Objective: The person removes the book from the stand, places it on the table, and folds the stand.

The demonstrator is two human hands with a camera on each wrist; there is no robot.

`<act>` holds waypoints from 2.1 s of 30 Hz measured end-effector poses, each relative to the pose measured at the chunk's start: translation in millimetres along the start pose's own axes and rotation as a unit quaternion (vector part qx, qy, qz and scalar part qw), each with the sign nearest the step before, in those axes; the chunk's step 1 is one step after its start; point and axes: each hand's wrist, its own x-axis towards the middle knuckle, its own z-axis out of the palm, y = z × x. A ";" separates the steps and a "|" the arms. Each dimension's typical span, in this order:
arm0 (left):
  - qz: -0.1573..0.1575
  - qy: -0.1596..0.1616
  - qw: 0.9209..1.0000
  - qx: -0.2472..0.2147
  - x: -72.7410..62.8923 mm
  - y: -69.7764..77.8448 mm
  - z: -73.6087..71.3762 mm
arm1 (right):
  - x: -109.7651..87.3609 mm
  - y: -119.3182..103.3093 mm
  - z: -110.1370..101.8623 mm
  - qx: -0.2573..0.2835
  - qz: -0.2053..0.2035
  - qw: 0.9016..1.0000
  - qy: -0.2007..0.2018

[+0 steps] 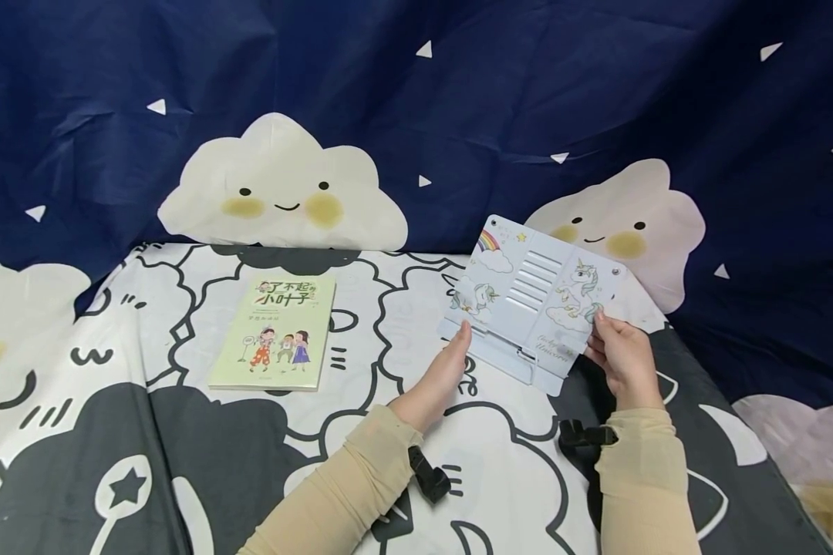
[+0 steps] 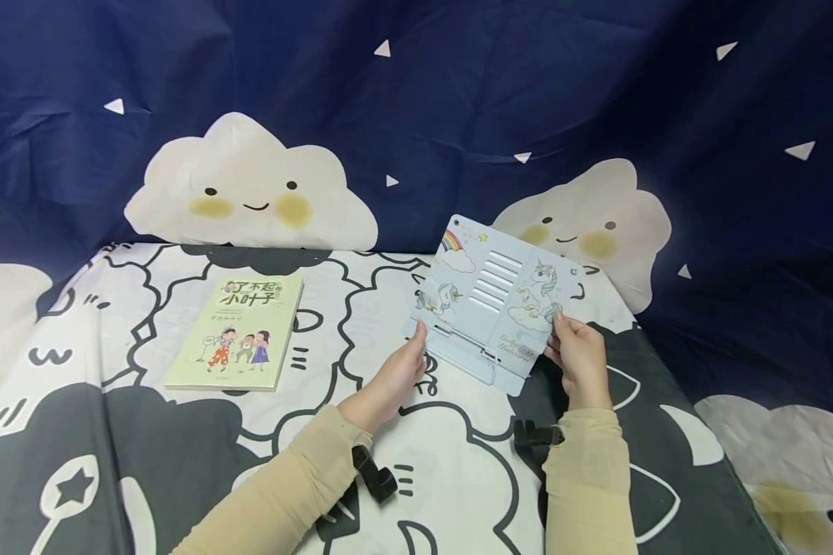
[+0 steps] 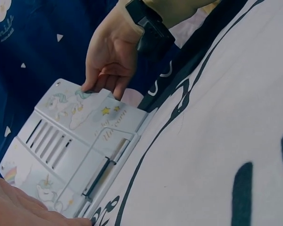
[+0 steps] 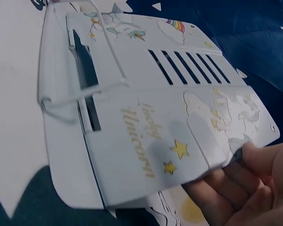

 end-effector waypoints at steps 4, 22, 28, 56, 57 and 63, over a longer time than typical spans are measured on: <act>-0.002 -0.006 1.000 0.003 0.9 0.3 -1.3 | 0.0 1.4 -4.6 0.015 -0.007 0.999 -0.028; 0.000 0.008 1.000 0.006 2.8 1.0 -6.9 | 2.4 4.1 -19.8 0.055 -0.032 0.983 -0.171; -0.002 0.018 1.000 -0.001 5.5 0.4 -9.5 | 2.7 4.8 -22.6 0.054 -0.032 0.976 -0.210; 0.039 0.019 0.999 -0.001 11.3 -3.1 -25.5 | -0.7 5.0 -26.5 0.043 -0.038 0.931 -0.360; 0.041 0.018 0.999 0.000 11.4 -3.4 -25.6 | -0.9 4.8 -26.4 0.041 -0.038 0.930 -0.363; 0.044 0.019 0.999 0.002 11.5 -4.0 -26.2 | -1.4 4.6 -26.4 0.039 -0.039 0.927 -0.372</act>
